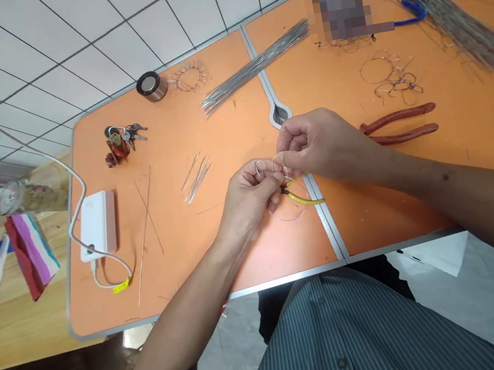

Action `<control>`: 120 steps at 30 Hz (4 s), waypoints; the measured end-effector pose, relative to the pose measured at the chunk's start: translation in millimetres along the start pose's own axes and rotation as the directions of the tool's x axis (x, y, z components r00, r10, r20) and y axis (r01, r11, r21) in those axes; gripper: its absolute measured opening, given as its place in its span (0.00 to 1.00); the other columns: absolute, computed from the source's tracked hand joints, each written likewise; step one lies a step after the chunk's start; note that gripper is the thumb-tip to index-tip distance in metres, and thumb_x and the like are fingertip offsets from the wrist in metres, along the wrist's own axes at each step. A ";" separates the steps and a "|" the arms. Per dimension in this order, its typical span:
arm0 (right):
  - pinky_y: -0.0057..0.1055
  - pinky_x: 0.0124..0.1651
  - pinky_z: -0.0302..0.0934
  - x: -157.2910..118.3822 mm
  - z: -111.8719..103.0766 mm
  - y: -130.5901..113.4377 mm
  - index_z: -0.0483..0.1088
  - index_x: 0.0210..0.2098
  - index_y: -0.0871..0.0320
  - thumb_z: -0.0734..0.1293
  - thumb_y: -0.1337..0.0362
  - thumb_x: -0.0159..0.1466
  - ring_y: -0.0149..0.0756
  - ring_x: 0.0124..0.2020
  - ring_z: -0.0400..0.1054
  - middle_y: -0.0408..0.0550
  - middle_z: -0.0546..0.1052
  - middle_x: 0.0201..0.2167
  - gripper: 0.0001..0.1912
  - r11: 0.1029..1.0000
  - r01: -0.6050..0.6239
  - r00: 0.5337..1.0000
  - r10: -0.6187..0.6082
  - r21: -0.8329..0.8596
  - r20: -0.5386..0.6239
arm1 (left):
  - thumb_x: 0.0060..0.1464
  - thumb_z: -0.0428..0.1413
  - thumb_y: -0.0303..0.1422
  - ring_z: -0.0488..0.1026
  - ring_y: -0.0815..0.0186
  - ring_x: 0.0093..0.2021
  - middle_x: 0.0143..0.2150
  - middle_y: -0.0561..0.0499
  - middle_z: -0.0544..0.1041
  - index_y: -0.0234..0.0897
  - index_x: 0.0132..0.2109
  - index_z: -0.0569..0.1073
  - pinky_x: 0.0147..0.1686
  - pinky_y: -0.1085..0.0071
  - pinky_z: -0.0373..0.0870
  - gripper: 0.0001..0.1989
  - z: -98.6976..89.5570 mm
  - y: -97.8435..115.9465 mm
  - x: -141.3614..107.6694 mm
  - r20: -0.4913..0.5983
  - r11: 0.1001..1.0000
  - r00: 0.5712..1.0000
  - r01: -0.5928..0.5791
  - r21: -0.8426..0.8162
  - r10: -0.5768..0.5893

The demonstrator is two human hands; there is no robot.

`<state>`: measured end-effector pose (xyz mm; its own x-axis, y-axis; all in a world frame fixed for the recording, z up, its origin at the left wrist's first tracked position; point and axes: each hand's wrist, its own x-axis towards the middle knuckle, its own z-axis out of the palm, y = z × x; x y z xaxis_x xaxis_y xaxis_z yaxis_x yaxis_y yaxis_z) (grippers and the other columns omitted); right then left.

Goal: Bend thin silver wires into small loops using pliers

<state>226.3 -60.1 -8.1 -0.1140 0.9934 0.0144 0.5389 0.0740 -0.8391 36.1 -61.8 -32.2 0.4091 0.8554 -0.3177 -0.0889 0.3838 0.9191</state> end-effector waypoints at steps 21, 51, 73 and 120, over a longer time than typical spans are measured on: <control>0.34 0.31 0.61 1.1 -0.8 2.6 0.75 0.30 0.53 0.73 0.64 0.61 0.38 0.29 0.74 0.43 0.81 0.26 0.04 1.000 -0.004 1.000 0.004 0.005 -0.017 | 0.63 0.69 0.39 0.80 0.70 0.26 0.40 0.43 0.88 0.34 0.42 0.78 0.28 0.75 0.81 0.13 -8.1 2.5 -1.0 0.052 0.995 0.995 0.087 -0.048 -0.085; 0.34 0.32 0.60 -1.4 1.3 -0.9 0.75 0.31 0.54 0.69 0.69 0.59 0.36 0.28 0.73 0.41 0.81 0.26 0.04 0.999 0.021 0.999 -0.022 -0.025 -0.035 | 0.64 0.68 0.44 0.75 0.71 0.22 0.37 0.43 0.88 0.33 0.42 0.82 0.22 0.75 0.75 0.16 -9.5 -4.6 -0.9 0.112 0.994 0.989 0.098 -0.042 -0.093; 0.36 0.38 0.66 -1.6 -13.0 4.2 0.78 0.45 0.52 0.70 0.63 0.68 0.40 0.34 0.79 0.43 0.84 0.33 0.07 0.994 0.044 0.999 -0.045 -0.097 -0.011 | 0.63 0.68 0.34 0.72 0.73 0.19 0.32 0.44 0.87 0.31 0.39 0.81 0.18 0.78 0.68 0.09 -13.4 8.7 1.8 0.005 0.973 0.991 0.134 -0.188 -0.135; 0.39 0.42 0.72 -10.7 -21.9 12.1 0.78 0.45 0.55 0.73 0.49 0.69 0.41 0.37 0.76 0.50 0.81 0.39 0.16 0.402 -0.680 0.732 0.339 0.613 0.591 | 0.70 0.60 0.32 0.73 0.74 0.20 0.33 0.45 0.87 0.33 0.39 0.78 0.21 0.78 0.70 0.09 -47.1 36.6 12.6 -0.219 0.960 0.963 -0.203 -0.194 0.159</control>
<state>252.3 -67.8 -6.5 -0.3940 0.7006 -0.5949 -0.2173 -0.6999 -0.6804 -4.8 -20.6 -13.6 0.1812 0.9606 -0.2105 -0.3439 0.2625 0.9016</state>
